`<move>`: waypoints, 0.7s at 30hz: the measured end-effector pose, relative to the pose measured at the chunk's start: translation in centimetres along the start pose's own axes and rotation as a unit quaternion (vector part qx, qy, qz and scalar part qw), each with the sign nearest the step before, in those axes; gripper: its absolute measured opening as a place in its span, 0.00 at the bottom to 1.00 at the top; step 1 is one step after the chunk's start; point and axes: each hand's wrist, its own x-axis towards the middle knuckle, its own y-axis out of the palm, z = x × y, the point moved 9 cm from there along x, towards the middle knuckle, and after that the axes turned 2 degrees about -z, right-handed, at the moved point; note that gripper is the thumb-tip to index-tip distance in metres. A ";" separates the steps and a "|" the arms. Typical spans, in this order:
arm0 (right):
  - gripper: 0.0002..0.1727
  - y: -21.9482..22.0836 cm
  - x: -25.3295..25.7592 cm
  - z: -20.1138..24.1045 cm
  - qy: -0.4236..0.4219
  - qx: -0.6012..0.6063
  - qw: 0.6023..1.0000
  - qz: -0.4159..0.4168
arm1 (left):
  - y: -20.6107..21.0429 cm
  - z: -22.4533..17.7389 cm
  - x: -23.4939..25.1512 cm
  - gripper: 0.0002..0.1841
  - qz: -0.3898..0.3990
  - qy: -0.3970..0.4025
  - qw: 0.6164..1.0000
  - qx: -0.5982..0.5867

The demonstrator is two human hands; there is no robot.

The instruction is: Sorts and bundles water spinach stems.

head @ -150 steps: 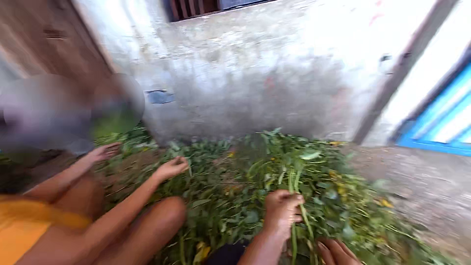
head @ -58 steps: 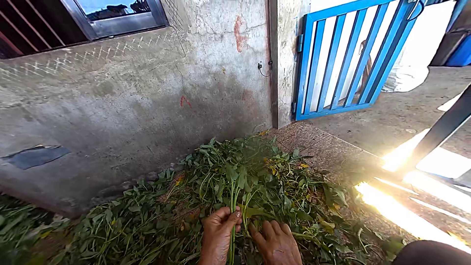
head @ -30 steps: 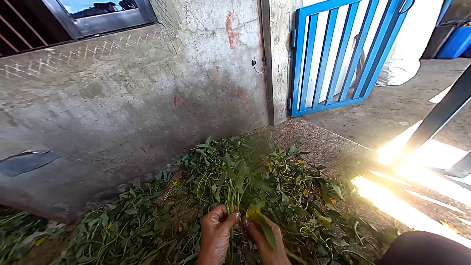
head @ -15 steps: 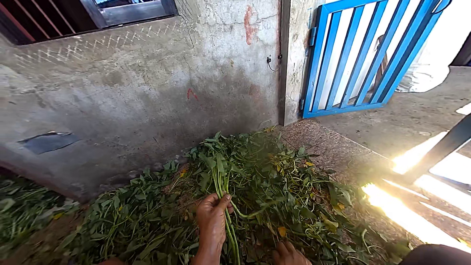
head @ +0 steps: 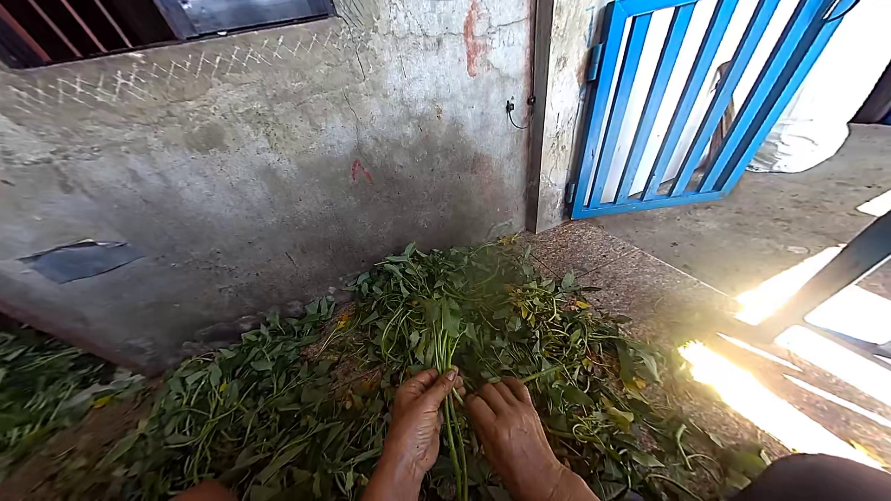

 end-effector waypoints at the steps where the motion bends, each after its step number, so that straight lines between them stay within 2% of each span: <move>1: 0.10 0.1 0.0 -0.1 0.012 0.014 1.000 0.000 | 0.1 -0.2 0.0 0.06 -0.004 0.009 1.000 0.001; 5: 0.13 0.6 -1.9 0.3 0.090 0.123 0.988 0.010 | -1.1 -1.9 -0.2 0.08 -0.096 0.079 0.992 -0.022; 9: 0.12 2.0 -7.5 0.6 0.135 0.208 0.966 0.075 | -2.9 -3.5 -0.3 0.07 -0.181 0.171 0.968 -0.004; 11: 0.10 2.8 -10.9 -0.3 0.152 0.184 0.961 0.142 | -3.8 -4.1 -0.5 0.07 -0.212 0.194 0.958 -0.009; 12: 0.11 3.7 -12.9 -1.0 0.168 0.163 0.949 0.211 | -4.4 -4.4 -0.6 0.06 -0.227 0.201 0.953 -0.010; 13: 0.13 5.1 -15.2 -1.8 0.198 0.143 0.916 0.318 | -4.9 -5.1 -0.6 0.06 -0.239 0.214 0.947 -0.009; 14: 0.16 6.9 -17.6 -2.7 0.230 0.125 0.858 0.442 | -5.5 -5.9 -0.6 0.06 -0.246 0.230 0.942 -0.007; 15: 0.19 8.4 -19.5 -3.7 0.246 0.106 0.812 0.518 | -5.8 -6.6 -0.4 0.06 -0.244 0.244 0.939 -0.007; 16: 0.20 9.7 -20.2 -4.7 0.253 0.091 0.799 0.539 | -5.9 -6.9 -0.2 0.07 -0.239 0.249 0.939 -0.008; 18: 0.20 11.9 -19.4 -6.7 0.293 0.084 0.806 0.507 | -5.6 -6.4 0.2 0.06 -0.233 0.226 0.946 -0.020; 19: 0.21 12.9 -18.7 -7.9 0.335 0.079 0.796 0.498 | -5.4 -5.8 0.4 0.06 -0.232 0.200 0.951 -0.029; 21: 0.24 15.1 -18.1 -10.4 0.423 0.037 0.745 0.515 | -4.7 -4.7 1.0 0.05 -0.227 0.149 0.962 -0.038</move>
